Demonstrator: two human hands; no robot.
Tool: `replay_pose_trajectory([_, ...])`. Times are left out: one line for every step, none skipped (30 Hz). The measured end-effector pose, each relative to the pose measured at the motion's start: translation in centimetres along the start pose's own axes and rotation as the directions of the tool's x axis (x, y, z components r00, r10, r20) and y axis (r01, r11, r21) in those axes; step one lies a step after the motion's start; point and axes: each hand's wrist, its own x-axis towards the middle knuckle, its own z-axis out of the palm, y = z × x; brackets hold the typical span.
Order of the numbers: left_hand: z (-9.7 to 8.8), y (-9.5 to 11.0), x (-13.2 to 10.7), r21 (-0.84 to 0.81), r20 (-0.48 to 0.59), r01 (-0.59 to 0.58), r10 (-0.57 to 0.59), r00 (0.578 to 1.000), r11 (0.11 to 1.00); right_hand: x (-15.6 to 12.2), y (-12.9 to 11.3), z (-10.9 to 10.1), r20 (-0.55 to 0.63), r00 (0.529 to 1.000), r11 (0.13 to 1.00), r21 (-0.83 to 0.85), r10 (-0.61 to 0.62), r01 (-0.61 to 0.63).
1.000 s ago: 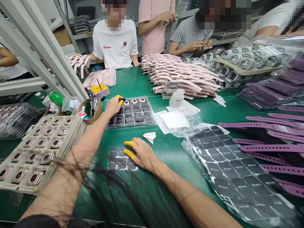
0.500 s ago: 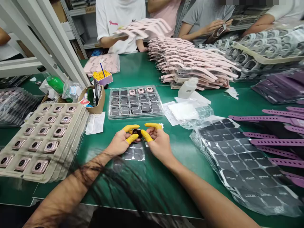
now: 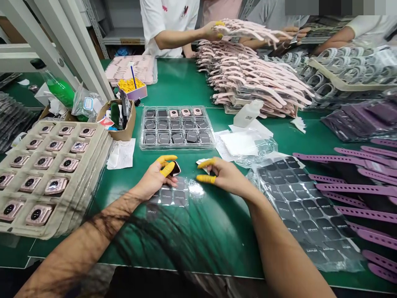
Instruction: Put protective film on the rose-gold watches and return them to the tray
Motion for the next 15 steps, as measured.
replay_pose_trajectory([0.1, 0.0, -0.1, 0.030, -0.001, -0.005, 0.005, 1.000, 1.000, 0.3, 0.7, -0.1, -0.114, 0.993, 0.997, -0.082, -0.011, 0.001])
replay_pose_trajectory([0.2, 0.0, -0.1, 0.054, 0.003, -0.011, 0.011, 1.000, 0.998, 0.6, 1.3, -0.1, -0.210, 0.977, 0.989, -0.147, -0.039, 0.008])
replay_pose_trajectory([0.4, 0.1, -0.2, 0.075, 0.012, -0.017, 0.016, 1.000, 0.997, 0.9, 1.8, 0.0, -0.258, 0.963, 0.979, -0.203, -0.078, 0.025])
replay_pose_trajectory([0.5, 0.1, -0.3, 0.093, 0.024, -0.021, 0.019, 1.000, 0.995, 1.1, 2.1, 0.2, -0.262, 0.958, 0.968, -0.247, -0.116, 0.050])
replay_pose_trajectory([0.6, 0.2, -0.4, 0.109, 0.040, -0.022, 0.018, 0.999, 0.994, 1.2, 2.4, 0.5, -0.239, 0.960, 0.959, -0.271, -0.146, 0.078])
replay_pose_trajectory([0.7, 0.3, -0.5, 0.122, 0.058, -0.020, 0.013, 0.998, 0.992, 1.3, 2.4, 0.7, -0.209, 0.965, 0.956, -0.276, -0.160, 0.099])
replay_pose_trajectory([0.8, 0.4, -0.5, 0.127, 0.077, -0.015, 0.005, 0.997, 0.992, 1.2, 2.2, 1.0, -0.194, 0.967, 0.957, -0.268, -0.165, 0.109])
replay_pose_trajectory([0.9, 0.4, -0.5, 0.125, 0.094, -0.008, -0.004, 0.996, 0.992, 1.1, 1.9, 1.3, -0.203, 0.963, 0.960, -0.253, -0.175, 0.121])
replay_pose_trajectory([1.0, 0.4, -0.5, 0.118, 0.109, 0.000, -0.013, 0.994, 0.993, 1.0, 1.3, 1.5, -0.228, 0.953, 0.962, -0.232, -0.199, 0.146])
replay_pose_trajectory([1.0, 0.4, -0.5, 0.111, 0.118, 0.006, -0.020, 0.993, 0.994, 0.7, 0.7, 1.8, -0.262, 0.936, 0.961, -0.202, -0.236, 0.186])
replay_pose_trajectory([1.0, 0.3, -0.5, 0.105, 0.125, 0.012, -0.025, 0.992, 0.994, 0.5, -0.1, 2.0, -0.299, 0.912, 0.956, -0.166, -0.282, 0.241])
replay_pose_trajectory([0.9, 0.2, -0.5, 0.097, 0.132, 0.012, -0.025, 0.991, 0.995, 0.2, -0.8, 2.3, -0.336, 0.882, 0.944, -0.129, -0.330, 0.304])
replay_pose_trajectory([0.9, 0.0, -0.4, 0.087, 0.144, 0.007, -0.020, 0.989, 0.996, -0.1, -1.6, 2.5, -0.364, 0.852, 0.926, -0.100, -0.375, 0.365])
replay_pose_trajectory([0.8, -0.1, -0.3, 0.072, 0.158, -0.003, -0.008, 0.987, 0.997, -0.4, -2.2, 2.8, -0.375, 0.830, 0.906, -0.084, -0.414, 0.414])
replay_pose_trajectory([0.7, -0.3, -0.3, 0.058, 0.168, -0.015, 0.005, 0.986, 0.998, -0.7, -2.7, 3.2, -0.370, 0.812, 0.886, -0.084, -0.452, 0.455])
